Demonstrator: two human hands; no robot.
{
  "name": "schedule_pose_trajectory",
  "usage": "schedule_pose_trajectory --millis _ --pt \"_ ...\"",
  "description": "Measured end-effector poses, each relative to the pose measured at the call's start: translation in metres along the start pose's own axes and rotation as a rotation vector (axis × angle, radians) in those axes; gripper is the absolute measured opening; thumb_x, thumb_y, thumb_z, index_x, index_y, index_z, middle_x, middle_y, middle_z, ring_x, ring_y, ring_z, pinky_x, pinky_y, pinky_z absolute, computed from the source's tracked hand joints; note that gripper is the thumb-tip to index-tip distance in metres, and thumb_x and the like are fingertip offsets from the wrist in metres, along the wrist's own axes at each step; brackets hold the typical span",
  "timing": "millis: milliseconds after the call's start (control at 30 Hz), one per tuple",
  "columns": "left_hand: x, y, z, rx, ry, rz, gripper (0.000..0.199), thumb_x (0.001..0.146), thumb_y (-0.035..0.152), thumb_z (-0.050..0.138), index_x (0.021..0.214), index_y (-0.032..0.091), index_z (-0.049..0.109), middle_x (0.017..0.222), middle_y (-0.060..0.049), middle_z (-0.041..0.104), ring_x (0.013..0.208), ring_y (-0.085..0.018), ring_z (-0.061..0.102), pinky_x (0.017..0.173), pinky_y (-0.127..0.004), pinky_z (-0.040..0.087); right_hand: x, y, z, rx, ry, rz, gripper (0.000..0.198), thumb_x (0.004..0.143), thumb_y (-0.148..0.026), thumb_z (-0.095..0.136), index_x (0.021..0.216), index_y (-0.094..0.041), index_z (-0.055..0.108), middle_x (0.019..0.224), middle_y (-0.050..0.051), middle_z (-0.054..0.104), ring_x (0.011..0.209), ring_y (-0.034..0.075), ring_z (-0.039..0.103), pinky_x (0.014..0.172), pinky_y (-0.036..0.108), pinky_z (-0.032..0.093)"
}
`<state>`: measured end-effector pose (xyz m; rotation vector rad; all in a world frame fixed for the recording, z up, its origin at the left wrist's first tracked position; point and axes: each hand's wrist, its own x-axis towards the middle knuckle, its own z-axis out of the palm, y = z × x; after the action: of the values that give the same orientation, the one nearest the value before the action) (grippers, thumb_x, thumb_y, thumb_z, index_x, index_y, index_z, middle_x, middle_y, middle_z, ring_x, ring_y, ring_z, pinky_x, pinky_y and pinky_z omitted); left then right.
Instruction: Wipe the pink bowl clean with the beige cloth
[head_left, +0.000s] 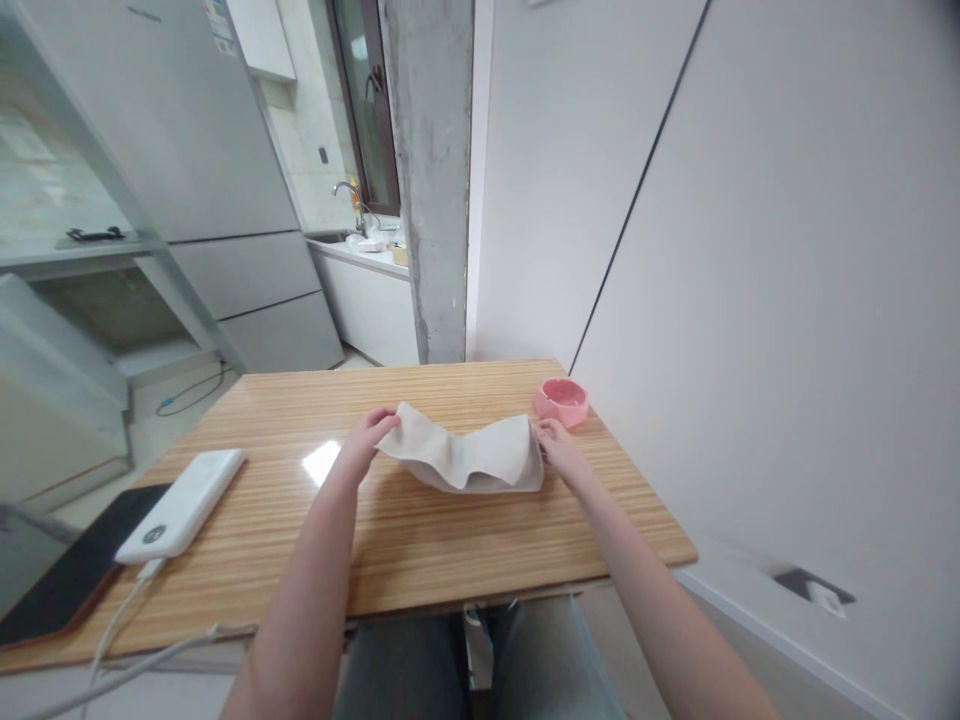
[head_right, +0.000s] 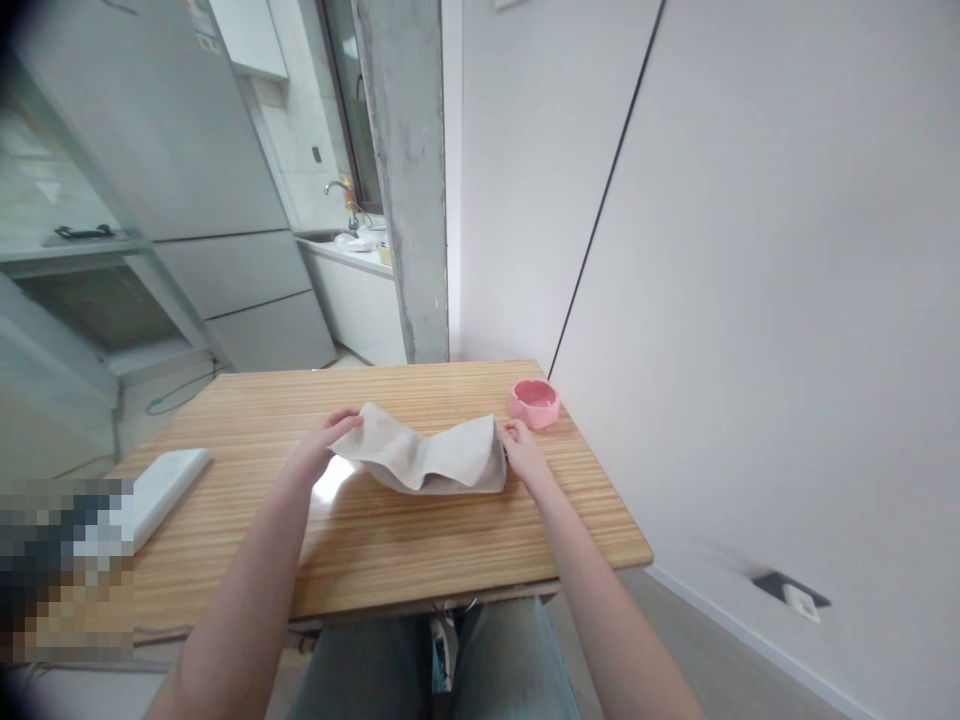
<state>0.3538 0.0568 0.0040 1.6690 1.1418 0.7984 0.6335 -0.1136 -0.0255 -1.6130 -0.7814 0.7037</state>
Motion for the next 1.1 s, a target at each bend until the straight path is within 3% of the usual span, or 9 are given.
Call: schedule_pose_trajectory --millis 100,233,333,467,600,733,833,933,1100 --pt "-0.007 -0.017 -0.018 0.396 0.119 -0.092 0.041 0.076 0.039 0.053 0.109 0.015 0.054 0.086 -0.008 0.067 0.071 -0.019 0.061 0.065 -0.030 0.042 0.000 0.018 -0.010 -0.377 0.127 -0.118 0.024 0.080 -0.035 0.051 0.098 -0.020 0.056 0.084 0.006 0.063 0.078 0.021 0.059 0.070 0.032 0.043" --pt "-0.025 -0.025 -0.013 0.625 -0.021 -0.065 0.033 0.082 0.047 0.043 0.086 0.018 0.058 0.082 -0.008 0.067 0.075 -0.021 0.061 0.065 -0.029 0.040 -0.015 0.023 0.002 -0.643 0.010 -0.204 0.024 0.084 -0.036 0.047 0.093 -0.018 0.059 0.081 0.007 0.063 0.076 0.020 0.058 0.070 0.031 0.042" --pt "-0.032 -0.023 0.002 0.743 -0.014 -0.014 0.029 0.082 0.045 0.043 0.077 0.019 0.055 0.079 -0.008 0.065 0.075 -0.022 0.059 0.063 -0.029 0.037 -0.019 0.016 0.014 -0.730 -0.005 -0.171 0.029 0.084 -0.037 0.048 0.099 -0.015 0.059 0.080 0.008 0.063 0.077 0.022 0.059 0.070 0.032 0.042" --pt "-0.034 -0.019 0.016 0.863 0.057 0.104 0.020 0.084 0.034 0.042 0.075 0.019 0.051 0.080 -0.008 0.063 0.076 -0.021 0.058 0.064 -0.029 0.037 -0.009 0.015 0.022 -0.644 -0.005 -0.176 0.055 0.078 -0.033 0.057 0.127 -0.011 0.045 0.100 0.012 0.063 0.092 0.023 0.059 0.081 0.034 0.043" --pt "-0.033 -0.015 0.018 0.948 0.145 0.275 0.013 0.084 0.025 0.040 0.078 0.019 0.050 0.084 -0.009 0.060 0.083 -0.022 0.056 0.071 -0.031 0.038 0.008 0.022 0.026 -0.486 -0.035 -0.204 0.071 0.068 -0.032 0.065 0.132 -0.014 0.040 0.114 0.012 0.058 0.106 0.023 0.055 0.092 0.036 0.041" --pt "-0.033 -0.013 0.019 0.892 0.017 0.421 0.010 0.083 0.022 0.042 0.076 0.020 0.049 0.085 -0.008 0.060 0.086 -0.021 0.056 0.075 -0.030 0.038 0.022 0.019 0.032 -0.288 -0.024 -0.183 0.064 0.065 -0.032 0.064 0.125 -0.014 0.047 0.104 0.010 0.059 0.095 0.022 0.056 0.088 0.037 0.043" --pt "-0.033 -0.014 0.019 0.838 -0.092 0.388 0.010 0.085 0.024 0.041 0.079 0.022 0.047 0.082 -0.006 0.060 0.081 -0.020 0.057 0.070 -0.029 0.038 0.026 0.015 0.035 -0.132 -0.031 -0.282 0.047 0.067 -0.030 0.059 0.113 -0.018 0.053 0.088 0.003 0.057 0.081 0.018 0.055 0.079 0.033 0.045" --pt "-0.032 -0.018 0.015 0.854 -0.086 0.280 0.012 0.087 0.028 0.039 0.081 0.022 0.046 0.076 -0.004 0.060 0.074 -0.019 0.057 0.063 -0.028 0.033 0.025 0.019 0.033 -0.074 -0.121 -0.298 0.041 0.069 -0.030 0.055 0.109 -0.020 0.054 0.073 -0.003 0.051 0.065 0.014 0.050 0.065 0.028 0.044" --pt "-0.029 -0.023 0.009 0.915 0.015 0.215 0.020 0.086 0.031 0.038 0.070 0.021 0.044 0.067 -0.003 0.057 0.066 -0.019 0.054 0.057 -0.028 0.027 0.027 0.029 0.019 -0.327 -0.005 -0.216 0.033 0.071 -0.021 0.046 0.101 -0.018 0.057 0.064 -0.003 0.049 0.057 0.014 0.047 0.057 0.026 0.038"
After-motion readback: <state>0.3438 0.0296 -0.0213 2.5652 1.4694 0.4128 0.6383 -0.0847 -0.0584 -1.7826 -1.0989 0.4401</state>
